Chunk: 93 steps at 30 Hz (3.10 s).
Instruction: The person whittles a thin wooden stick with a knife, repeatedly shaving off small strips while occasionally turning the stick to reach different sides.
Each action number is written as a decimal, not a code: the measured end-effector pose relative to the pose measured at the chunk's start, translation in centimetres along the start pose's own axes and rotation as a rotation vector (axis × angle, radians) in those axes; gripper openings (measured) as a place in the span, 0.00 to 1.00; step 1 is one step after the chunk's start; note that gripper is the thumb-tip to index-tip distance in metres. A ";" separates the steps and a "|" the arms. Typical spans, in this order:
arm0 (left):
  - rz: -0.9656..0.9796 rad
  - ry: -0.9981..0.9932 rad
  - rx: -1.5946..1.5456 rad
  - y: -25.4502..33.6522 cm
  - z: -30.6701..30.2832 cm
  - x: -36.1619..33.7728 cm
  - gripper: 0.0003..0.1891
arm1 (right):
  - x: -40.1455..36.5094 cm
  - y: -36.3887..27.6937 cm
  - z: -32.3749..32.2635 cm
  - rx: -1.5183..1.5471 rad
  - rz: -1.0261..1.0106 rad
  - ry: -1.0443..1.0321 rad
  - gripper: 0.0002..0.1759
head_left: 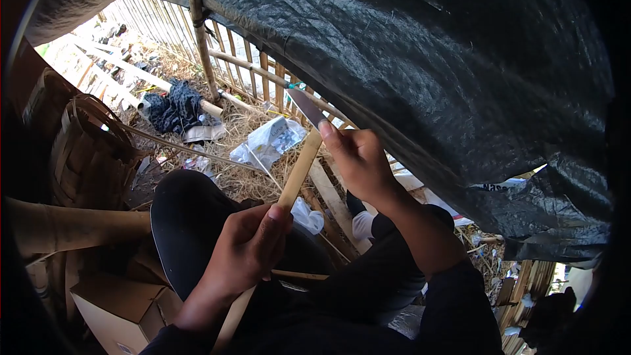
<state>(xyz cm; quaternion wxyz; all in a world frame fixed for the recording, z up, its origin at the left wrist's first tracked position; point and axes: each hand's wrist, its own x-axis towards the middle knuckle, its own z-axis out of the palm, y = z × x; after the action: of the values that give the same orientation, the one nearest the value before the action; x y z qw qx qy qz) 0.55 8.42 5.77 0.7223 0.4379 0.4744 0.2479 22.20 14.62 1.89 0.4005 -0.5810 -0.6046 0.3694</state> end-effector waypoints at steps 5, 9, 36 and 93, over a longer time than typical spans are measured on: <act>-0.006 -0.009 0.014 0.4 0.1 -0.1 0.23 | -0.1 0.3 -0.4 0.033 0.016 -0.008 0.34; 0.025 0.050 -0.028 0.9 -0.2 0.1 0.24 | -2.5 -2.0 1.2 0.098 -0.001 -0.267 0.33; 0.131 0.036 -0.009 -0.9 0.2 1.1 0.25 | -0.1 0.3 2.1 -0.306 -0.536 0.111 0.24; 0.009 0.167 -0.139 -1.6 -0.1 1.2 0.25 | 4.1 3.7 4.2 -0.483 -0.675 0.353 0.23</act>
<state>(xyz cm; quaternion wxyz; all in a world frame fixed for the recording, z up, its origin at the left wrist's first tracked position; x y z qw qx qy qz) 0.90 8.54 3.80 0.7078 0.3665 0.5127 0.3191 19.86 18.94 -2.94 0.4485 -0.4822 -0.7515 -0.0384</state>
